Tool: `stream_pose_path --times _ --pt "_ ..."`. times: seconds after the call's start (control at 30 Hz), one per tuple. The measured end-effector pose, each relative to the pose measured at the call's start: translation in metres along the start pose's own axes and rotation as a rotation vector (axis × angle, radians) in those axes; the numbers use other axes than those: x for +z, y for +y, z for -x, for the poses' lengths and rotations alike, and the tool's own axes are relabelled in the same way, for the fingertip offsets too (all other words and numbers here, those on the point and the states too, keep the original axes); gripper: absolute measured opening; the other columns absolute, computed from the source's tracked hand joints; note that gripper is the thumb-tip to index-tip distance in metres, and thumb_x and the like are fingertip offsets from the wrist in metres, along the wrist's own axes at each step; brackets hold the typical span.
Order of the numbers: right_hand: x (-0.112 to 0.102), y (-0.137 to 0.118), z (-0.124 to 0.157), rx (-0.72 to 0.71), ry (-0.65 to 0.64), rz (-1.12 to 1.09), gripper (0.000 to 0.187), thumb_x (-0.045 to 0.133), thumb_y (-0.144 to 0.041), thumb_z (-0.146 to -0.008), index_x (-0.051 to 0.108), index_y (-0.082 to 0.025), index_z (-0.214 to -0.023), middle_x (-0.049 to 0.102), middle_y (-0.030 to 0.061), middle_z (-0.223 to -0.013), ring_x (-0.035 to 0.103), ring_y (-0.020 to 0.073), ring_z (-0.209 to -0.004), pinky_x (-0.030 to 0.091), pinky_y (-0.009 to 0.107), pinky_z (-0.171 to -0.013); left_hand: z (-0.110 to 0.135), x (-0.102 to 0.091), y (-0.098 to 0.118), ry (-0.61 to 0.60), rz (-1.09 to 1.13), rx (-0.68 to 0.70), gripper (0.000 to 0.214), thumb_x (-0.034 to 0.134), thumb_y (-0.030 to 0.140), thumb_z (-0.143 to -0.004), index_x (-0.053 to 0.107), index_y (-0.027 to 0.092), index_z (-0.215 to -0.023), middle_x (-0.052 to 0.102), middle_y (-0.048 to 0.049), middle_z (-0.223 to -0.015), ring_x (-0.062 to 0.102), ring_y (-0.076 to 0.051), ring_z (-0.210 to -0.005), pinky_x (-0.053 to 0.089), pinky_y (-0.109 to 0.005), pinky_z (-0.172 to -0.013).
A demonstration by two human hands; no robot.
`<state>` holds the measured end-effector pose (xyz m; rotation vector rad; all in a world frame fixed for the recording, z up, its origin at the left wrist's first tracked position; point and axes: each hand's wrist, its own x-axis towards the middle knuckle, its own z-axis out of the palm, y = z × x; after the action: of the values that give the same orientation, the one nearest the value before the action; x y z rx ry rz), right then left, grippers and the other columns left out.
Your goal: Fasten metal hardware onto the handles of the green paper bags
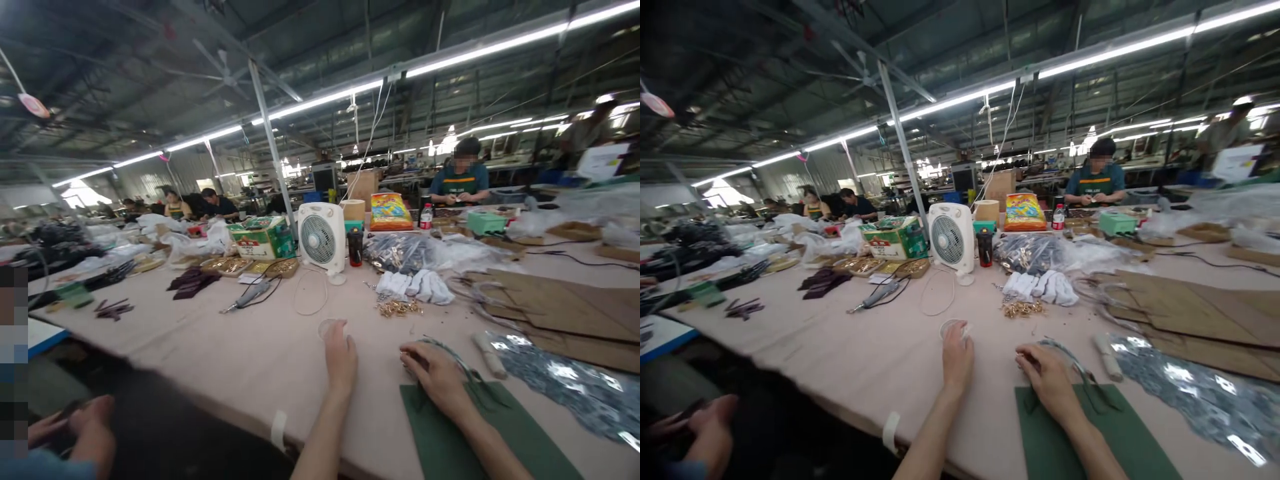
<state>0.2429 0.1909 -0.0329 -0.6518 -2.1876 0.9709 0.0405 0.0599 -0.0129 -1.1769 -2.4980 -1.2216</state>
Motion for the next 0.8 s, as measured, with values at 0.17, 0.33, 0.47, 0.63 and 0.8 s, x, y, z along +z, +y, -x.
stream_pose_path --times 0.17,0.33,0.47,0.63,0.8 --pt "0.027 -0.014 -0.028 0.011 -0.019 0.066 0.021 0.054 -0.027 -0.094 0.071 -0.02 -0.105 0.074 0.0094 -0.103 0.07 0.0223 -0.092 0.055 0.035 -0.089 -0.014 -0.012 -0.024 -0.205 -0.112 0.062 0.032 0.054 0.008 -0.087 0.067 0.016 -0.115 0.07 -0.0139 -0.115 0.061 -0.029 -0.115 0.046 -0.042 -0.101" --pt "0.026 -0.012 -0.04 0.013 -0.023 0.224 0.015 0.06 -0.016 -0.087 0.074 -0.022 -0.091 0.075 0.0082 -0.096 0.067 0.0243 -0.097 0.051 0.037 -0.093 0.037 -0.012 -0.012 -0.317 -0.114 0.21 0.03 0.05 0.012 -0.094 0.068 0.02 -0.116 0.07 -0.0101 -0.113 0.063 -0.026 -0.108 0.048 -0.038 -0.094" --pt "0.014 -0.013 -0.037 0.025 0.011 0.238 0.016 0.065 -0.011 -0.084 0.076 -0.021 -0.089 0.075 0.0115 -0.101 0.064 0.0283 -0.109 0.046 0.043 -0.104 0.078 -0.014 0.0 -0.275 -0.109 0.315 0.033 0.044 0.014 -0.099 0.066 0.023 -0.122 0.07 -0.0094 -0.112 0.065 -0.027 -0.104 0.05 -0.04 -0.089" --pt "0.002 -0.034 -0.009 -0.01 -0.02 0.093 0.029 0.057 -0.019 -0.093 0.072 -0.021 -0.118 0.074 0.0095 -0.113 0.068 0.0218 -0.098 0.054 0.036 -0.092 0.088 -0.014 0.005 -0.257 -0.07 0.323 0.031 0.048 0.014 -0.098 0.065 0.022 -0.123 0.07 -0.0095 -0.11 0.066 -0.027 -0.103 0.053 -0.041 -0.089" --pt "0.002 -0.053 0.027 -0.078 -0.186 0.068 0.039 0.068 -0.018 -0.084 0.072 -0.024 -0.122 0.074 0.0082 -0.121 0.066 0.0256 -0.114 0.05 0.04 -0.103 0.085 -0.014 0.004 -0.253 0.0 0.349 0.029 0.05 0.016 -0.099 0.064 0.022 -0.124 0.071 -0.0091 -0.112 0.066 -0.026 -0.104 0.054 -0.042 -0.092"
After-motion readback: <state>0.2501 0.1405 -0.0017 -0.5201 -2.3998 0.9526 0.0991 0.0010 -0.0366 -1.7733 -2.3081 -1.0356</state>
